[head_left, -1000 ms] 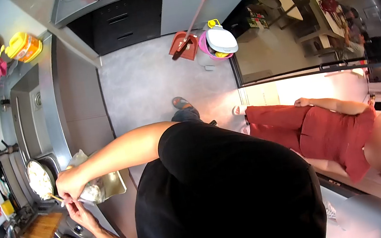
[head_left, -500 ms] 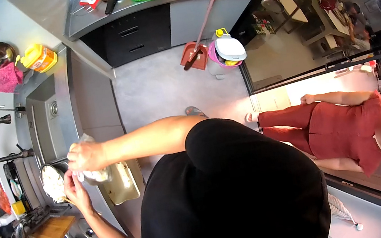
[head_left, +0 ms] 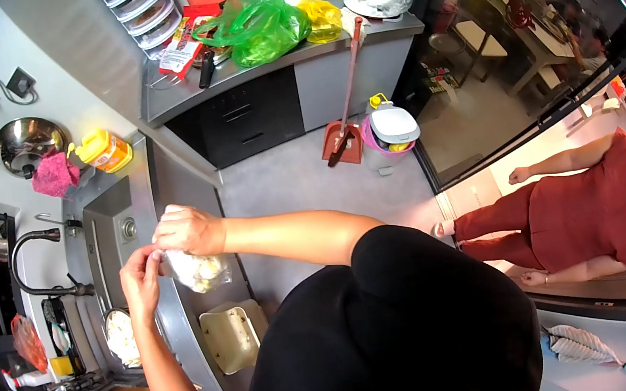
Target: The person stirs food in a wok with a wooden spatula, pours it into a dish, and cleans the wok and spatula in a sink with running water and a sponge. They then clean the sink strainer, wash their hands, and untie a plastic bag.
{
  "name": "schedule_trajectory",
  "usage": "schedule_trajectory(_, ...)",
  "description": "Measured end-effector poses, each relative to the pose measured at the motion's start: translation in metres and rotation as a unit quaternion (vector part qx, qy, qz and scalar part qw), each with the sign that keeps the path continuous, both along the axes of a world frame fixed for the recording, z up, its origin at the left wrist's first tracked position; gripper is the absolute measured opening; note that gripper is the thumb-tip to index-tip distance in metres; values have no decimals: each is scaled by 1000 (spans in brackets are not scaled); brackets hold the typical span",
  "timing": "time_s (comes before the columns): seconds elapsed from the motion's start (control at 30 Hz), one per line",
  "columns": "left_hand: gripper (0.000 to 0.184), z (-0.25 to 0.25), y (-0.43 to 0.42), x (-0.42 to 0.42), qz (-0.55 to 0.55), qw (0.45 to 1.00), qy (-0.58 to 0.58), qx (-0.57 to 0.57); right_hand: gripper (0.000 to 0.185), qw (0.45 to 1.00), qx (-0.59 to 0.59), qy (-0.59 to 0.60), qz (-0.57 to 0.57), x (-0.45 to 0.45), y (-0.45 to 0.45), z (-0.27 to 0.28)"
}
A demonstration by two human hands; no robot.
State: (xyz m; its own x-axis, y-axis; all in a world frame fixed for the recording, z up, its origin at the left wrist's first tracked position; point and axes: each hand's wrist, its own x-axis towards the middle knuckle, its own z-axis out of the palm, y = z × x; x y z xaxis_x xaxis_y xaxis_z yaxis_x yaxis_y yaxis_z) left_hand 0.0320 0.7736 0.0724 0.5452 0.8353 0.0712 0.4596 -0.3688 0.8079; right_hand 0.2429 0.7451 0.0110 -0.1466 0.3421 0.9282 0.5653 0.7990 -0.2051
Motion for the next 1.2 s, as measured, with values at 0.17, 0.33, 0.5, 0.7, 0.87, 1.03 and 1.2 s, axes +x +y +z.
schedule_trajectory(0.17, 17, 6, 2, 22, 15, 999, -22, -17, 11, 999, -19, 12, 25, 19, -3, 11)
schedule_trajectory(0.33, 11, 32, 14, 49, -1, 977, 49, 209, 14, 999, 0, -34, 1, 45, 11, 37)
schedule_trajectory(0.5, 14, 55, 2, 63, -28, 968, 91, 231, 24, 996, -76, -39, -16, 89, -13, 68)
schedule_trajectory(0.7, 17, -25, 14, 90, -67, 963, 92, 243, 14, 977, -204, 37, -48, 103, -15, 16)
schedule_trajectory(0.87, 15, -63, -1, 128, -73, 972, 98, 200, 21, 910, -379, 162, -33, 104, -23, -21)
schedule_trajectory(1.03, 14, -101, -20, 159, -67, 991, 28, 109, 55, 805, -484, 342, -3, 96, -50, -40)
schedule_trajectory(1.2, 10, -132, -30, 189, -67, 995, -44, 66, 61, 803, -494, 327, -76, 118, -61, -58)
